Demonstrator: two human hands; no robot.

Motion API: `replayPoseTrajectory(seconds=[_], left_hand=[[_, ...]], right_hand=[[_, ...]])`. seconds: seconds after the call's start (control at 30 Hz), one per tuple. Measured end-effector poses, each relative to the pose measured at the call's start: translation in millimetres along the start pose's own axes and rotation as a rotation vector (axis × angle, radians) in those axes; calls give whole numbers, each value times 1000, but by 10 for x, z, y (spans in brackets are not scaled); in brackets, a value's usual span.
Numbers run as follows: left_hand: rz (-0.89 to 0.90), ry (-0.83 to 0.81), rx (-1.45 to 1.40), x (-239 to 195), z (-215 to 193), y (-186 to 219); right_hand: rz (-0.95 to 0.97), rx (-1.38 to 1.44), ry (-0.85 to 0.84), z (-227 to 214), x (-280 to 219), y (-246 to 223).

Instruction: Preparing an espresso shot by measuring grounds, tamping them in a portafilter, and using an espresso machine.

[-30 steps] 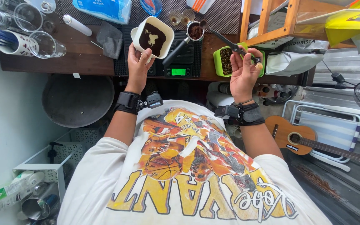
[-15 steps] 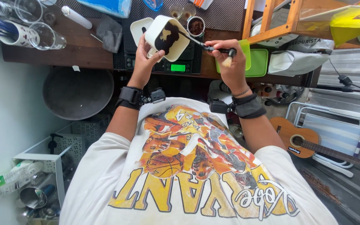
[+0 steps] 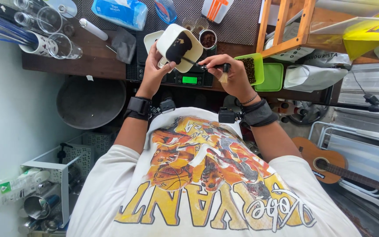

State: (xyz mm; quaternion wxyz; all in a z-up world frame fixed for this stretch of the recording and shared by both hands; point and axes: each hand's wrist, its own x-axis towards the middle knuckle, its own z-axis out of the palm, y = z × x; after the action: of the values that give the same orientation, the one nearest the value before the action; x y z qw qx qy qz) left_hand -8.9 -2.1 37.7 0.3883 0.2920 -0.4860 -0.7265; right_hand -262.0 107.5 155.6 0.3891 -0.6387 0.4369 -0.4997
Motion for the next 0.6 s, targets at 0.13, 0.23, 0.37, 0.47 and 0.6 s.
replayPoseTrajectory(seconds=[0.13,0.23,0.37,0.47,0.6], left_hand=[[-2,-6,9,-48,12,-11],[43,19,7,27,35,2],[14,37,0,62,105,38],[35,36,11,132,143,11],[27,32,112,172,174,-55]], right_hand=[[-20,-32,94,-47,-65,48],[-7,-98,181,-55,-66,161],[162,232,286,58,-148,395],[297,494,382,124,-152,498],[384,821,496,215,-188,669]])
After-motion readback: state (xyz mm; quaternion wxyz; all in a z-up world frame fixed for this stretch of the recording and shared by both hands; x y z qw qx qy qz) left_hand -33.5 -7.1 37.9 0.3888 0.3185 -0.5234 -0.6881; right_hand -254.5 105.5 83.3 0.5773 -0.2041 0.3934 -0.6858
